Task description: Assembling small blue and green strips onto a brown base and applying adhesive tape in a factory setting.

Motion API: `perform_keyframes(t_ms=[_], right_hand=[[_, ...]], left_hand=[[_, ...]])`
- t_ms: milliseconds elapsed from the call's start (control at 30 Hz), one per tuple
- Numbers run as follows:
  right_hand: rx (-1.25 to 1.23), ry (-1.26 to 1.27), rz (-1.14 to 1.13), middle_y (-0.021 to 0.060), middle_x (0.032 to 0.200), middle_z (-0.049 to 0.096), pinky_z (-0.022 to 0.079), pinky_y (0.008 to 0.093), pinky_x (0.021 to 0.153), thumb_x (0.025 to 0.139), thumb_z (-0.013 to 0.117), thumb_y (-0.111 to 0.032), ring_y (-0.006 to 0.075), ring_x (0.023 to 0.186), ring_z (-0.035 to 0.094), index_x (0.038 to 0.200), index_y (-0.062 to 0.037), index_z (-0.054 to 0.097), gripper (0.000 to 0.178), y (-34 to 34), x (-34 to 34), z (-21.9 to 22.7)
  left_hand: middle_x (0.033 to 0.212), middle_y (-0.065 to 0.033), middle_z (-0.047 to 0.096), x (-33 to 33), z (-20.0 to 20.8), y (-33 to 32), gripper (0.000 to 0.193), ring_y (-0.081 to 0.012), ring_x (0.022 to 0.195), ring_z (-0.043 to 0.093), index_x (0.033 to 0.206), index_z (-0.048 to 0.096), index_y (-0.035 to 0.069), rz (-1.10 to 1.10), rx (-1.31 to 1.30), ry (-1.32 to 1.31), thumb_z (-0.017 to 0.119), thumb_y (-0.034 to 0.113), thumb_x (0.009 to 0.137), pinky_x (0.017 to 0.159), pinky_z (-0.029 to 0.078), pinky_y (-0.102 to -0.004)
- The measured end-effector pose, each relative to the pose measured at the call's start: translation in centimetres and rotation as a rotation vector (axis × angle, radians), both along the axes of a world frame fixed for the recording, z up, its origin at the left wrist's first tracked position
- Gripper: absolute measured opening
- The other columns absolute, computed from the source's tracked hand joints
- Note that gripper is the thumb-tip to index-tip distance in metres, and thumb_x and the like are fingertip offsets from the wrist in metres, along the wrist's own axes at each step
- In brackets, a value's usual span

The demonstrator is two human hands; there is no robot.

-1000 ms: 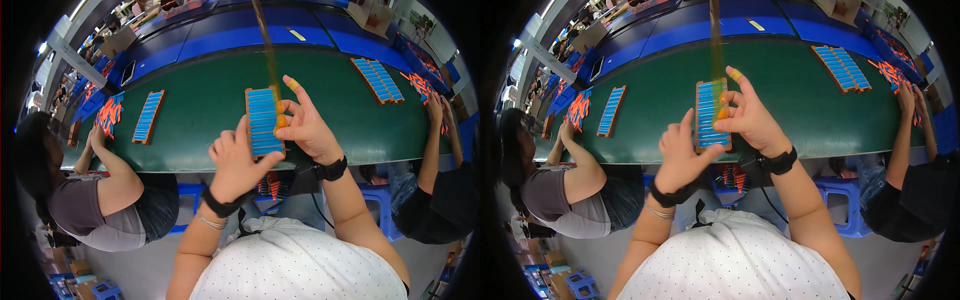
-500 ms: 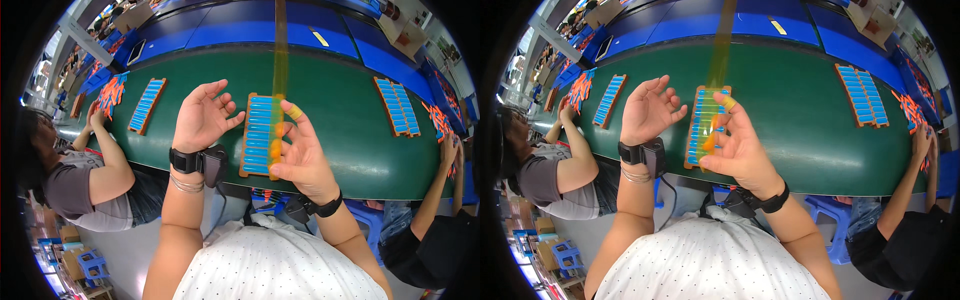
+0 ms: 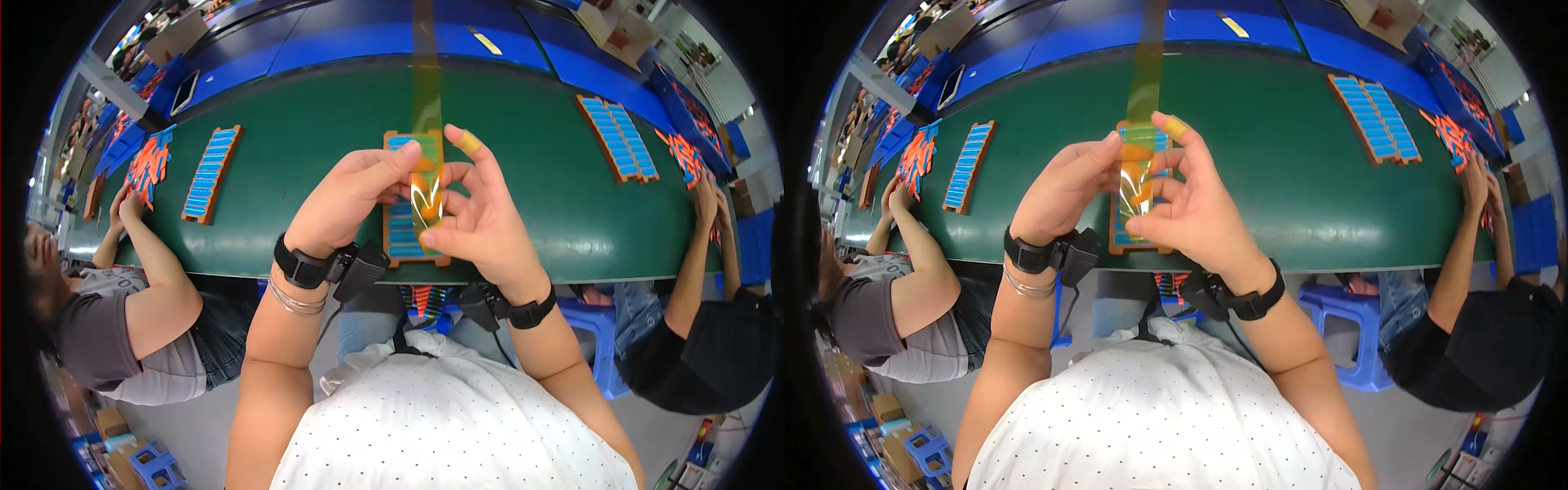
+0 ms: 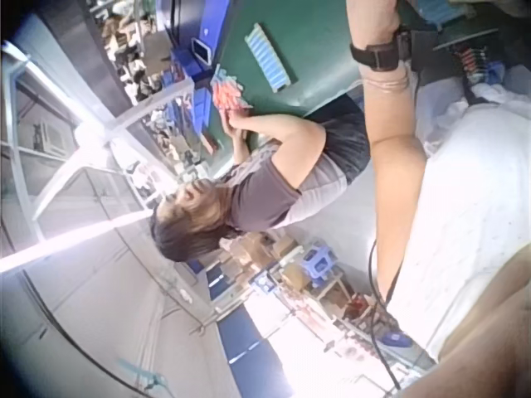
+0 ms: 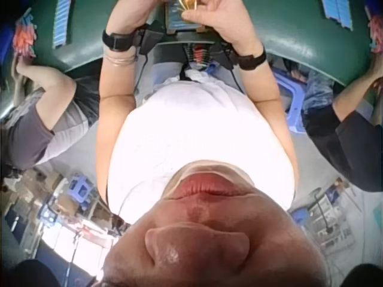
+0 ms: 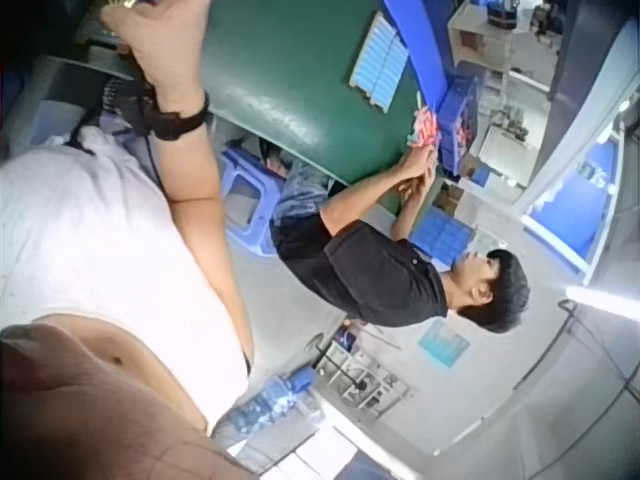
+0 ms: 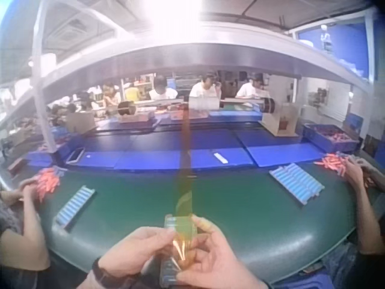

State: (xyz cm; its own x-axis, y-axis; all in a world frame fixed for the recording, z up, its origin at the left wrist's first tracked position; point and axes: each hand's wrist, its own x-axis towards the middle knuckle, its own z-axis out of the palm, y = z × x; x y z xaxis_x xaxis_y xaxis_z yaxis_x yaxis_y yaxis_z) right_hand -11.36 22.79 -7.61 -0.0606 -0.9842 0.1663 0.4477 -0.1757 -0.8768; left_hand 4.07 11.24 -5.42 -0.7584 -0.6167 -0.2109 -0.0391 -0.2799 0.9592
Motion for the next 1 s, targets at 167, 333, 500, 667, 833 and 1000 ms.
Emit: perform_keyframes(t_ms=[167,333,500,667,833,1000], right_hand=[[0.107,0.156,-0.154,0.0101,0.116,0.038,0.058,0.0270,0.077,0.070,0.070,0.012,0.0211,0.100,0.060,0.139,-0.0044,0.036,0.078,0.4,1.6,1.4],[0.045,0.245,-0.141,0.0096,0.111,0.043,0.058,0.0280,0.078,0.073,0.069,0.010,0.0184,0.100,0.058,0.139,-0.0020,0.036,0.074,0.4,2.9,2.3],[-0.010,0.282,-0.125,0.0095,0.113,0.047,0.055,0.0259,0.079,0.074,0.066,0.012,0.0170,0.103,0.054,0.141,-0.0026,0.034,0.076,3.1,4.0,1.5],[0.055,0.381,-0.098,0.0075,0.119,0.044,0.054,0.0237,0.077,0.076,0.063,0.015,0.0152,0.104,0.052,0.145,-0.0051,0.030,0.079,9.4,6.6,2.0],[0.104,0.237,-0.051,0.0062,0.109,0.038,0.053,0.0219,0.076,0.077,0.065,0.012,0.0133,0.100,0.048,0.145,-0.0069,0.031,0.079,8.6,6.4,2.4],[0.091,0.376,-0.065,0.0064,0.108,0.037,0.053,0.0242,0.078,0.073,0.066,0.011,0.0149,0.104,0.048,0.143,-0.0074,0.034,0.079,8.6,6.2,3.0]], left_hand=[[0.088,-0.0037,0.068,0.5,-0.2,1.0,0.035,-0.0071,0.073,0.059,0.102,0.067,-0.001,-0.011,-0.032,0.115,0.066,0.032,0.091,0.062,0.045,-0.0189],[0.101,-0.0091,0.066,0.9,-0.3,1.6,0.031,-0.0125,0.086,0.064,0.113,0.060,-0.005,0.022,-0.095,0.145,0.062,0.017,0.092,0.076,0.052,-0.0276],[0.105,-0.0096,0.066,2.0,-0.9,4.1,0.030,-0.0142,0.095,0.063,0.115,0.058,-0.005,-0.011,-0.056,0.170,0.064,0.010,0.089,0.083,0.051,-0.0282],[0.100,-0.0091,0.067,5.0,-1.8,10.2,0.023,-0.0112,0.090,0.063,0.110,0.062,-0.005,-0.071,0.068,0.346,0.064,0.008,0.091,0.083,0.051,-0.0250],[0.091,-0.0131,0.069,4.4,-1.8,7.0,0.051,-0.0213,0.085,0.067,0.099,0.067,-0.006,-0.010,0.081,0.205,0.047,0.041,0.099,0.078,0.053,-0.0312],[0.074,-0.0073,0.065,3.7,0.0,7.2,0.062,-0.0102,0.068,0.062,0.085,0.071,-0.003,0.148,-0.014,0.050,0.052,0.055,0.093,0.059,0.051,-0.0216]])
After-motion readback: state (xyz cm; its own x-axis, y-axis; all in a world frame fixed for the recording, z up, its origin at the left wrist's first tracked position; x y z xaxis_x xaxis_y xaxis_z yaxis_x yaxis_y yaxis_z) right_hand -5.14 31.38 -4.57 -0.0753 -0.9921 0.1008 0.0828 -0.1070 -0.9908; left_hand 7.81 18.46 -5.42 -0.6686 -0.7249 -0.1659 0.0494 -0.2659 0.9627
